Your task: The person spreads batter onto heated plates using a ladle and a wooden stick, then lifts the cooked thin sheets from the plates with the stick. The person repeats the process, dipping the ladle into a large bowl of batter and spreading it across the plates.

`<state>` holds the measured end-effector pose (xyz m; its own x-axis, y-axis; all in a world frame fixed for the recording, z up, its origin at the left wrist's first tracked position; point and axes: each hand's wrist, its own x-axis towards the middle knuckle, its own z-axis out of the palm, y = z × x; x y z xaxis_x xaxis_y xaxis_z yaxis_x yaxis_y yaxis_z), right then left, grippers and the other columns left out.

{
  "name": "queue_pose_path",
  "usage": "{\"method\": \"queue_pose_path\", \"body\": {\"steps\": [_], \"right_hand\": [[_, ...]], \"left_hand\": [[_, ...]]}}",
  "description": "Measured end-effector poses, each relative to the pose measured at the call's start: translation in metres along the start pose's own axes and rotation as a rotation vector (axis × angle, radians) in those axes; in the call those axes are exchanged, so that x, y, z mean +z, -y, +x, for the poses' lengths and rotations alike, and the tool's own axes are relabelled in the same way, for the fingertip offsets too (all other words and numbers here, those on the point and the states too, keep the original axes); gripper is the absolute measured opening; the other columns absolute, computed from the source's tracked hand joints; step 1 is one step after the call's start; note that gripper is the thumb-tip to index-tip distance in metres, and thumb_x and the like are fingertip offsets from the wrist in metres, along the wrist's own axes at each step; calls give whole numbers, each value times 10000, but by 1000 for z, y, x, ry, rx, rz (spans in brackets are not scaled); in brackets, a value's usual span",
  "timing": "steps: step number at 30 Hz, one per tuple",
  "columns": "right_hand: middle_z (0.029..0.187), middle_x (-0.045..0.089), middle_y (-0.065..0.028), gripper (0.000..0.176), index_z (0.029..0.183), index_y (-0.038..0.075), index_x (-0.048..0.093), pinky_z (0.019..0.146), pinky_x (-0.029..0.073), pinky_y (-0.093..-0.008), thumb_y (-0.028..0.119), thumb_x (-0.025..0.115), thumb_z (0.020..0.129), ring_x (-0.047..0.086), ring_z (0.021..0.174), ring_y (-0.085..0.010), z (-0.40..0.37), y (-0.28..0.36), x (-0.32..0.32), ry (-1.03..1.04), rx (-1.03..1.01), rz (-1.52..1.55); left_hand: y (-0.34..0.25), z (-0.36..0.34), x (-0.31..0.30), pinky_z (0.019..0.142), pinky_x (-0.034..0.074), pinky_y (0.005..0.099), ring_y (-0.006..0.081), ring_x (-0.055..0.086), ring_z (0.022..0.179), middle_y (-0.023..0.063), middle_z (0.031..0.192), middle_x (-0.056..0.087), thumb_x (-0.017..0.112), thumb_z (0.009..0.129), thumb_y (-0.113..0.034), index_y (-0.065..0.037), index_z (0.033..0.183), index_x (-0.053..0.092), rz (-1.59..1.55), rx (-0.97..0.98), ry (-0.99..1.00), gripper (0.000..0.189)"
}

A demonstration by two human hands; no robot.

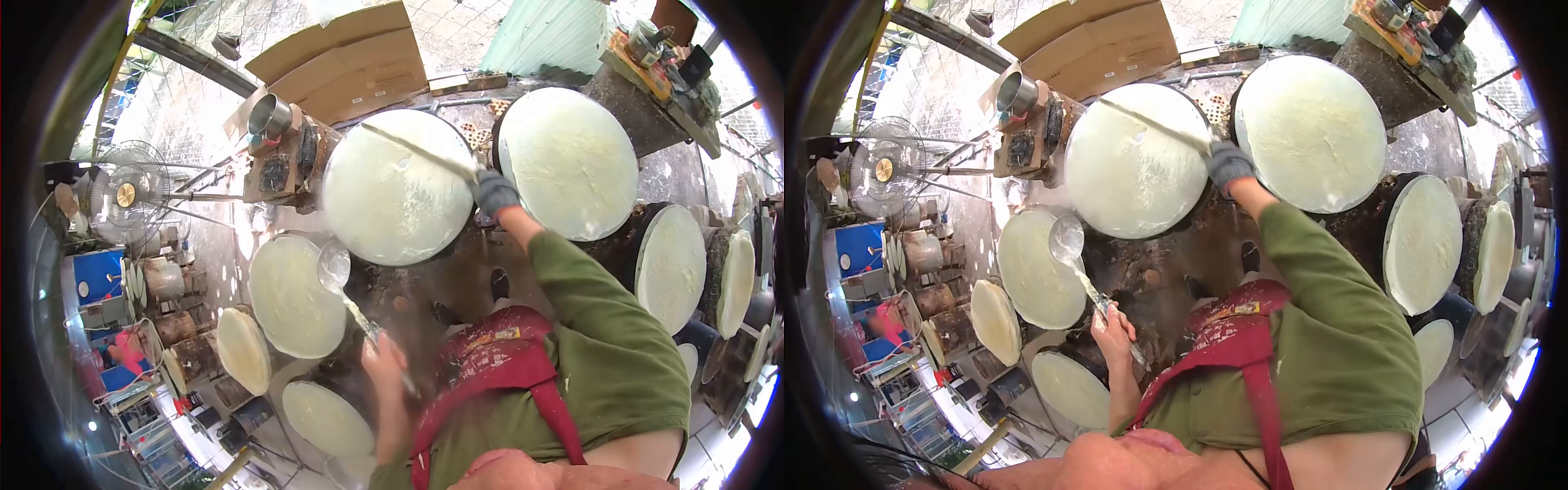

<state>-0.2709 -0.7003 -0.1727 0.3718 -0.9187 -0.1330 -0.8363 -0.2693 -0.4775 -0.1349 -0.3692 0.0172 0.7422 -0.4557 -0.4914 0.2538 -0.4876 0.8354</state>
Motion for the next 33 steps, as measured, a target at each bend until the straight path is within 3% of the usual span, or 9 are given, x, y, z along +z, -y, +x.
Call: {"method": "queue_pose_path", "body": {"steps": [5,12,14,16,19,23,24,27,33], "right_hand": [[878,631,-213,392,969,45,589,742,480,-454,408,507,847,615,830,-366,110,60,-11,-118,-79,8],[903,638,-167,343,962,59,585,675,481,-394,385,535,869,599,764,-334,-52,21,-15,-213,-268,451],[852,648,-125,306,923,73,611,608,476,-345,369,544,879,599,681,-255,-81,-16,5,-200,-20,702],[787,646,-84,290,904,89,630,559,461,-299,364,540,892,588,624,-176,-101,-32,2,525,635,1019],[715,603,-63,360,975,60,621,542,454,-303,400,569,870,568,606,-149,-98,-29,-17,305,120,1097],[746,616,-59,281,970,92,633,568,437,-268,343,534,894,547,635,-139,-48,-46,-22,447,261,751],[735,625,-59,284,929,74,644,584,448,-287,333,534,888,560,625,-128,-33,-89,71,469,269,1290],[838,642,-85,312,1015,88,613,593,454,-269,356,528,879,564,653,-128,-73,-79,31,249,-419,58],[768,646,-76,341,983,82,614,522,450,-274,396,527,883,560,583,-131,-161,-26,55,21,82,810]], "left_hand": [[4,-10,2,341,300,223,85,359,375,16,571,401,420,942,-133,26,958,475,-10,-41,-15,169],[-5,-11,11,339,309,221,78,357,400,13,580,402,427,941,-138,28,958,477,-7,-41,30,174],[-9,-9,16,337,306,222,79,357,398,12,579,401,433,941,-145,27,956,479,-19,-17,53,179],[-16,-1,26,333,301,223,81,359,396,11,578,402,439,940,-154,27,950,481,-15,11,69,187],[-21,33,37,347,322,233,79,393,392,7,580,432,455,928,-129,-21,903,486,-12,81,158,115],[-52,102,68,351,311,236,91,393,382,14,571,442,449,927,-134,-21,844,485,34,245,270,145],[-61,125,77,353,312,241,95,397,385,15,569,442,447,925,-138,-22,824,486,85,262,303,158],[-82,198,110,357,315,253,105,406,399,23,569,446,442,918,-147,-13,788,493,135,290,472,194],[-64,234,116,369,313,240,104,395,423,35,577,451,445,902,-102,18,790,505,68,106,731,175]]}}
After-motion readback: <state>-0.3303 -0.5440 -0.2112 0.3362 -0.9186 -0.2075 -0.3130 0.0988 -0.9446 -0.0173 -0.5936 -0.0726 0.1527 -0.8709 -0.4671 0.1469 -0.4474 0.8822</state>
